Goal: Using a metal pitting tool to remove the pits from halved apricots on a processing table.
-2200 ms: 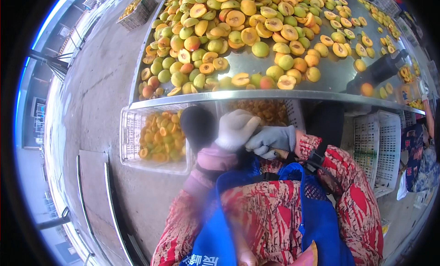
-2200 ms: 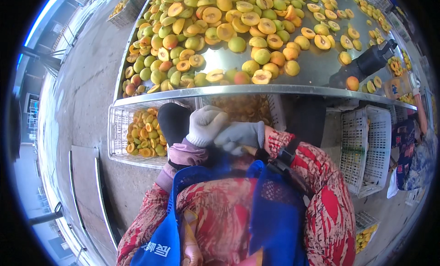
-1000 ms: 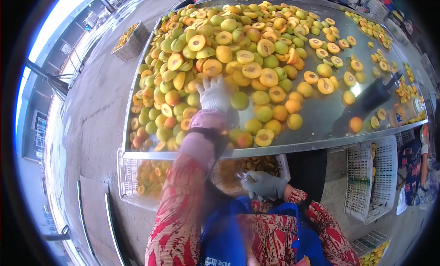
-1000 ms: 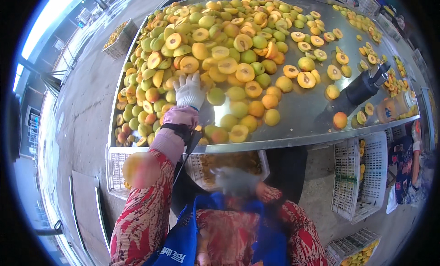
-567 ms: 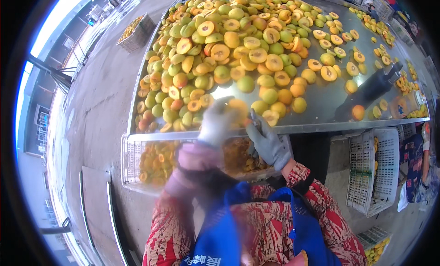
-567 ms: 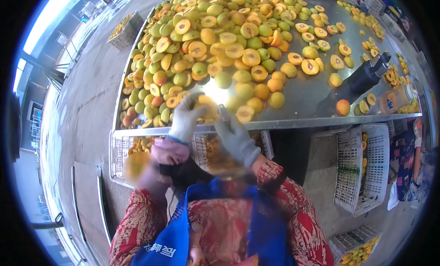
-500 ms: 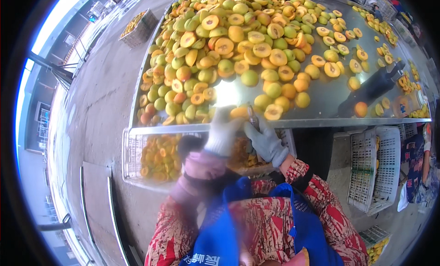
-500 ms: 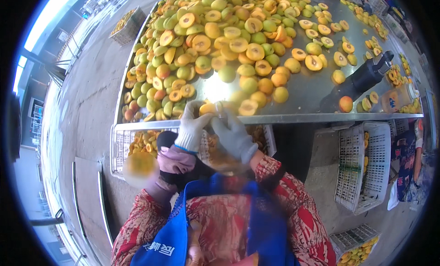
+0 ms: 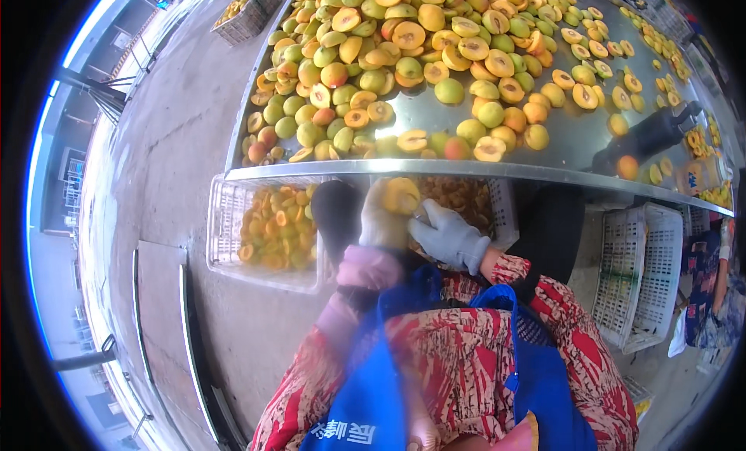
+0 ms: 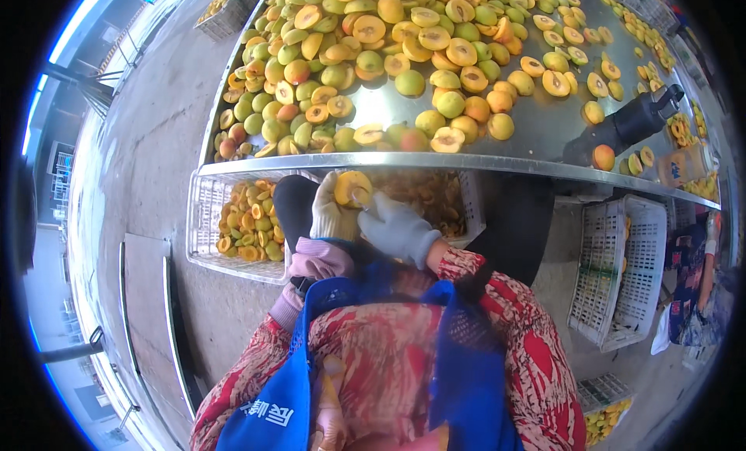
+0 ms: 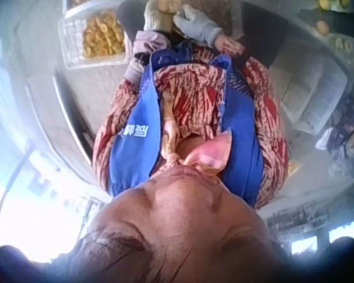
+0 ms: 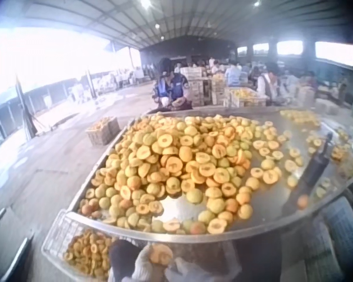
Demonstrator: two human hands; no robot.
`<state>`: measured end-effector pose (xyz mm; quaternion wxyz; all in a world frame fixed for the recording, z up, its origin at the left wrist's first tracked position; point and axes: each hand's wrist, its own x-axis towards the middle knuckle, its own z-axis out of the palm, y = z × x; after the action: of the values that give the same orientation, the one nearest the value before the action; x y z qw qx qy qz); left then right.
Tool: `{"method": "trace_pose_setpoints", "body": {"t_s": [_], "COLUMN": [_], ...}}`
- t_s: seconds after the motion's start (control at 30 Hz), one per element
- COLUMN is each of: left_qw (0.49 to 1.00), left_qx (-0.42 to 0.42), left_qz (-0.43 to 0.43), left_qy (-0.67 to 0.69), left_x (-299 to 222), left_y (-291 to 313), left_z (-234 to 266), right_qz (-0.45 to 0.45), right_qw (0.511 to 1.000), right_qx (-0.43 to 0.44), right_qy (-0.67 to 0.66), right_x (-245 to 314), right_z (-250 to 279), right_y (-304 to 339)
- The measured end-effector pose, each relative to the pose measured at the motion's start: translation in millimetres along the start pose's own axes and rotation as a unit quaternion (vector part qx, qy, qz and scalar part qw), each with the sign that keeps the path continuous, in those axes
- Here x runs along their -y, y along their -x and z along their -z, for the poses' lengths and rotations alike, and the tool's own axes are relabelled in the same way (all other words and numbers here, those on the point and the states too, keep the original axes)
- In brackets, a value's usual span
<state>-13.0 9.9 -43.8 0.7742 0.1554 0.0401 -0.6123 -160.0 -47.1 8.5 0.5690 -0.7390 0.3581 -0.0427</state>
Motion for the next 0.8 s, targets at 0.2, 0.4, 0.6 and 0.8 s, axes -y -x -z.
{"method": "trace_pose_setpoints", "body": {"t_s": [0.2, 0.4, 0.6, 0.8], "left_qw": [0.985, 0.977, 0.971, 0.877], "left_qx": [-0.152, -0.165, -0.152, -0.232], "left_qz": [-0.058, -0.089, -0.122, -0.227], "left_qy": [-0.057, -0.105, -0.142, -0.355], "left_x": [11.3, 14.6, 19.4, 15.9], "left_y": [-5.0, -2.8, -16.2, -20.0], "left_z": [4.5, -1.2, 0.3, 5.5], "right_qz": [-0.032, -0.052, -0.159, -0.153], "right_qw": [0.998, 0.999, 0.984, 0.985], "right_qx": [0.008, -0.014, 0.025, 0.071], "right_qy": [0.046, 0.006, -0.071, -0.042], "right_x": [-2.7, -1.2, 33.8, 7.2], "right_z": [-6.5, -15.9, -1.2, -13.6], "right_y": [-11.3, -19.7, -14.1, -25.5]}}
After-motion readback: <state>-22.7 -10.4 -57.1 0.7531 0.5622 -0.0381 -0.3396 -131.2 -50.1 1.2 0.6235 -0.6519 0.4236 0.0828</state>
